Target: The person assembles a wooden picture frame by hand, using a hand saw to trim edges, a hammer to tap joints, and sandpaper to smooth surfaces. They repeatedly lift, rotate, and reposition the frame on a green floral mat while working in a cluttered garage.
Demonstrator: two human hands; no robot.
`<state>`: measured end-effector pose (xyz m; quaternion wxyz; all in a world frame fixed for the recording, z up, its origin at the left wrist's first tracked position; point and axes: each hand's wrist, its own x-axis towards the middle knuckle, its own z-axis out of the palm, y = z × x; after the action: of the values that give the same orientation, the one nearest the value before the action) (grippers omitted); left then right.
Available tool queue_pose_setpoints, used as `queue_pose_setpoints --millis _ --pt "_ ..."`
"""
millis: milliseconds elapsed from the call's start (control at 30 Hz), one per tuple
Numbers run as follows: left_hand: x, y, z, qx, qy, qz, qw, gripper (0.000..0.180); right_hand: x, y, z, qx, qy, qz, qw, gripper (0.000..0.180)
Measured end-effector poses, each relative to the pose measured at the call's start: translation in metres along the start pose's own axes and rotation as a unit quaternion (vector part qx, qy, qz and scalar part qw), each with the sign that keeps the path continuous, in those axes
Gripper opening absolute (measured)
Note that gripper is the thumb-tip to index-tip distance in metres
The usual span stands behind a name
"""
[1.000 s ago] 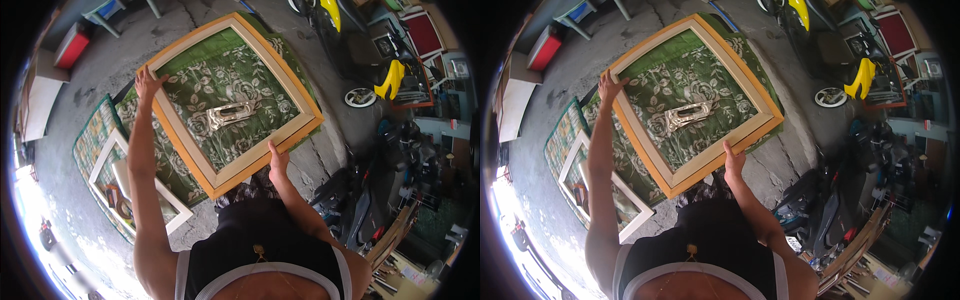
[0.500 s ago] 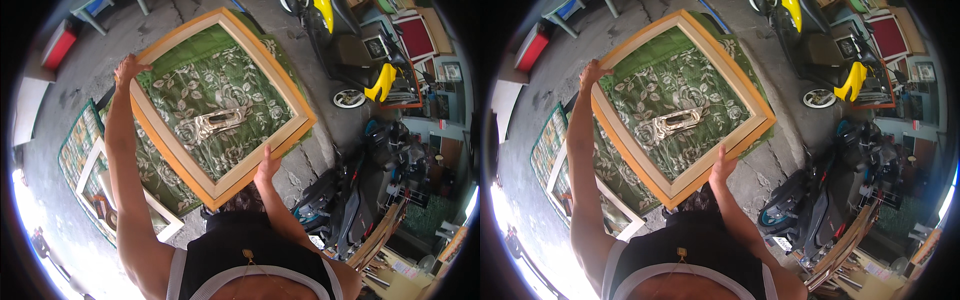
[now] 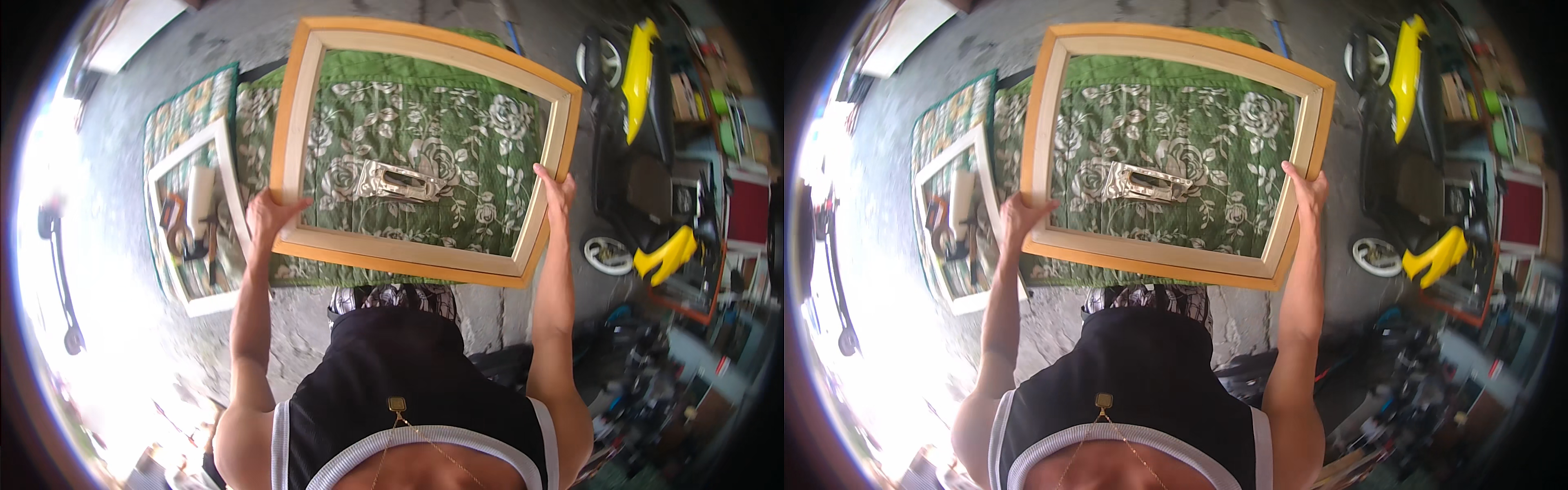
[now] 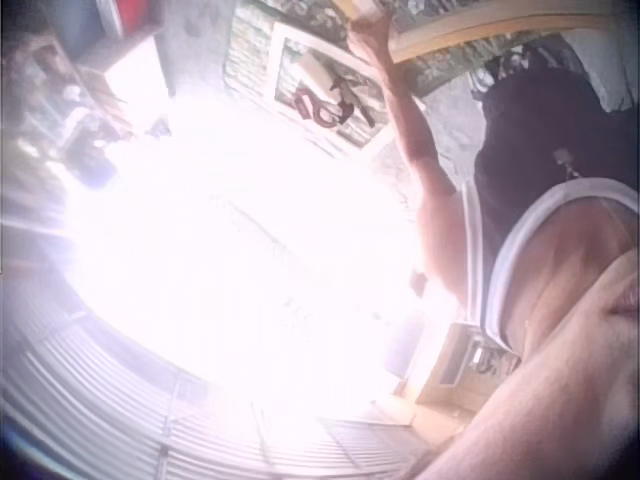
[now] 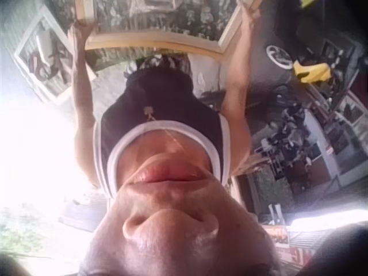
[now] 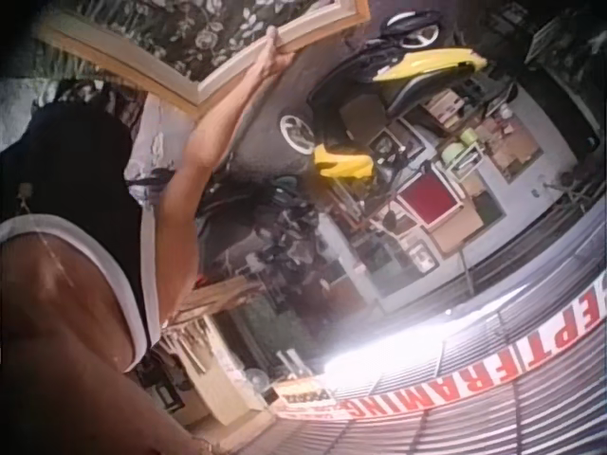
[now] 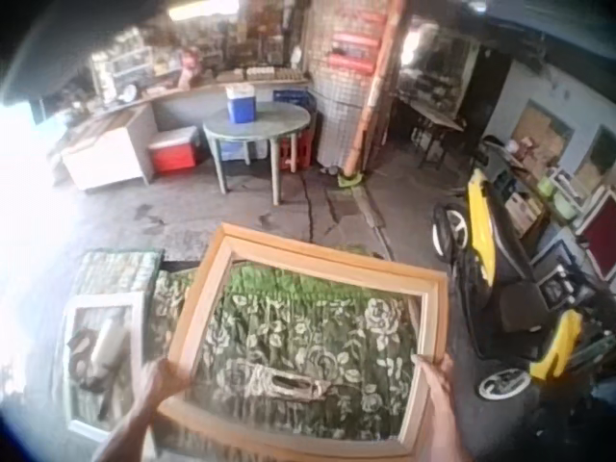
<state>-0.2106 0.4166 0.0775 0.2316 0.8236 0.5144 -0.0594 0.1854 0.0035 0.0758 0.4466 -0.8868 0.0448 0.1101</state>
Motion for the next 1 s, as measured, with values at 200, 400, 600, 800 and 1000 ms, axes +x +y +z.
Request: queue_pose_setpoints --millis 200,400,600,800,1000 --pt "-0.072 -0.007 0.047 -0.006 -0.003 -0.129 0.992 0.081 0.047 -0.003 0.051 -0.071 -0.114 -0.057 0.989 0.061" --pt "-0.095 -0.024 0.078 -0.064 0.087 -0.123 0.986 0.094 0.036 0.006 0.075 -0.311 -0.025 -0.162 0.936 0.074" --pt "-0.131 -0.015 0.105 -0.031 0.231 -0.104 0.967 0.099 -0.080 -0.011 0.105 -0.104 -0.177 -0.571 0.795 0.046" --pt "-0.178 0.040 0.143 -0.069 0.269 -0.105 0.955 0.095 -0.145 -0.010 0.194 -0.351 -0.263 -0.628 0.643 0.056" --pt "-0.225 0.077 0.147 -0.135 0.278 -0.085 0.947 0.087 -0.126 -0.060 0.192 -0.269 -0.472 -0.412 0.731 0.041"
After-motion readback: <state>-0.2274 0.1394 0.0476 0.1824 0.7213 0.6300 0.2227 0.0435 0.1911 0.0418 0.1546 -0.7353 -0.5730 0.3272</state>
